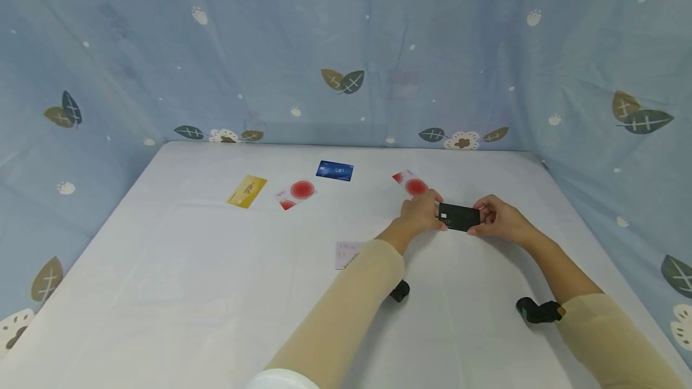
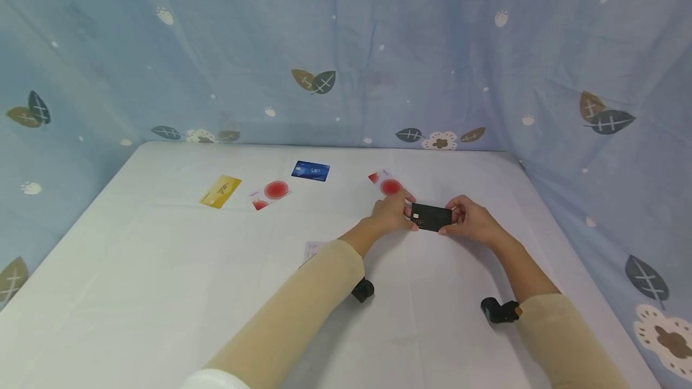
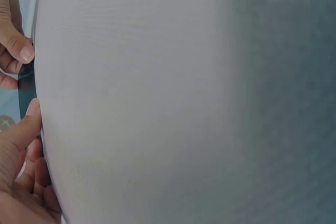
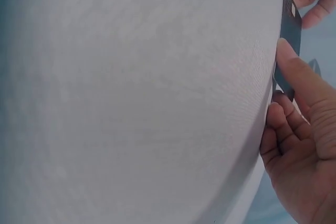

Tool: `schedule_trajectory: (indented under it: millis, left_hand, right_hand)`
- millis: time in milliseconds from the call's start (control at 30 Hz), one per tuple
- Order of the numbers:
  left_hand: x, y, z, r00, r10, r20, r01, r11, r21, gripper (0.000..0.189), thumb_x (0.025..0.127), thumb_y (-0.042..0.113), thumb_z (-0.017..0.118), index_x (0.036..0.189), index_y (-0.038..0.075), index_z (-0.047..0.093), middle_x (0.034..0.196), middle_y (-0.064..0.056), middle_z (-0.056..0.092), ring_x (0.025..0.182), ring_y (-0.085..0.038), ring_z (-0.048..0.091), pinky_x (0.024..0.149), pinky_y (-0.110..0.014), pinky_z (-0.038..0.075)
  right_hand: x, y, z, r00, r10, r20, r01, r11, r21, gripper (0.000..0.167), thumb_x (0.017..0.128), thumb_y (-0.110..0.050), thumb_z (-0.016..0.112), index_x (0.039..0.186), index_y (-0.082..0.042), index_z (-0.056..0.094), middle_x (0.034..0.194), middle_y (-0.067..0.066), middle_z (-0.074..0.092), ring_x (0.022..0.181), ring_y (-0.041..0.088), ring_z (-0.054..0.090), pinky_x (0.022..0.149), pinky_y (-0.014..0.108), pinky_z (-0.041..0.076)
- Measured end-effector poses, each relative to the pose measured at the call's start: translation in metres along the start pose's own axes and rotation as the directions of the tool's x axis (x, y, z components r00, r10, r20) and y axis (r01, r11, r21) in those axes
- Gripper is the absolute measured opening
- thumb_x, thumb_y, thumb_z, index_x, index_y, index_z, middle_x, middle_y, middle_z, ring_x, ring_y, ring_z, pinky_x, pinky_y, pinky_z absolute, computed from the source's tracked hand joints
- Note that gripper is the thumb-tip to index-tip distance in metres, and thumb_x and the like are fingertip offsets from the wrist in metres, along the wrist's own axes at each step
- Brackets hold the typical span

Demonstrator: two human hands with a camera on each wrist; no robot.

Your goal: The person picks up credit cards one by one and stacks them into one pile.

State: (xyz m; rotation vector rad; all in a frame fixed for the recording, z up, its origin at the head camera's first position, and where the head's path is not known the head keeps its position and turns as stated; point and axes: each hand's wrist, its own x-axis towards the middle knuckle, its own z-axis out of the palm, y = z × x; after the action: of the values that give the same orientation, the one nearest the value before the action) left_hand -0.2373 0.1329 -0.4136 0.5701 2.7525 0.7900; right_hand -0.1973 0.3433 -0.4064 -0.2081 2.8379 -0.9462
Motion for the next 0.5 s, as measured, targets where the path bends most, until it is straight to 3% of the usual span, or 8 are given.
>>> schedule_trajectory:
  millis: [167, 500]
  left_hand:
    - [0.0004, 0.0002, 0.0014, 0.999, 0.03, 0.014, -0.031, 0.995, 0.094, 0.064, 0.074, 0.039, 0.079, 0.13, 0.025, 0.051, 0.083, 0.01, 0.053, 0.085, -0.009, 0.051, 0.081, -0.026, 0.035]
    - [-0.0066, 0.0039, -0.0049, 0.995, 0.059, 0.078, -0.064, 0.996, 0.067, 0.068, 0.074, 0.035, 0.081, 0.133, 0.02, 0.051, 0.107, 0.005, 0.061, 0.098, -0.011, 0.054, 0.087, -0.025, 0.039]
  right_hand:
    - [-0.0012, 0.0008, -0.0001, 1.0, -0.003, 0.018, 0.002, 1.0, 0.025, 0.066, 0.073, -0.022, 0.082, 0.121, 0.006, 0.046, 0.092, 0.014, 0.051, 0.076, 0.018, 0.045, 0.062, 0.023, 0.041]
    - [-0.0022, 0.0015, -0.0015, 0.999, -0.008, 0.051, 0.006, 1.0, 0.03, 0.072, 0.072, -0.023, 0.082, 0.126, 0.009, 0.048, 0.094, 0.014, 0.053, 0.077, 0.018, 0.046, 0.061, 0.022, 0.042]
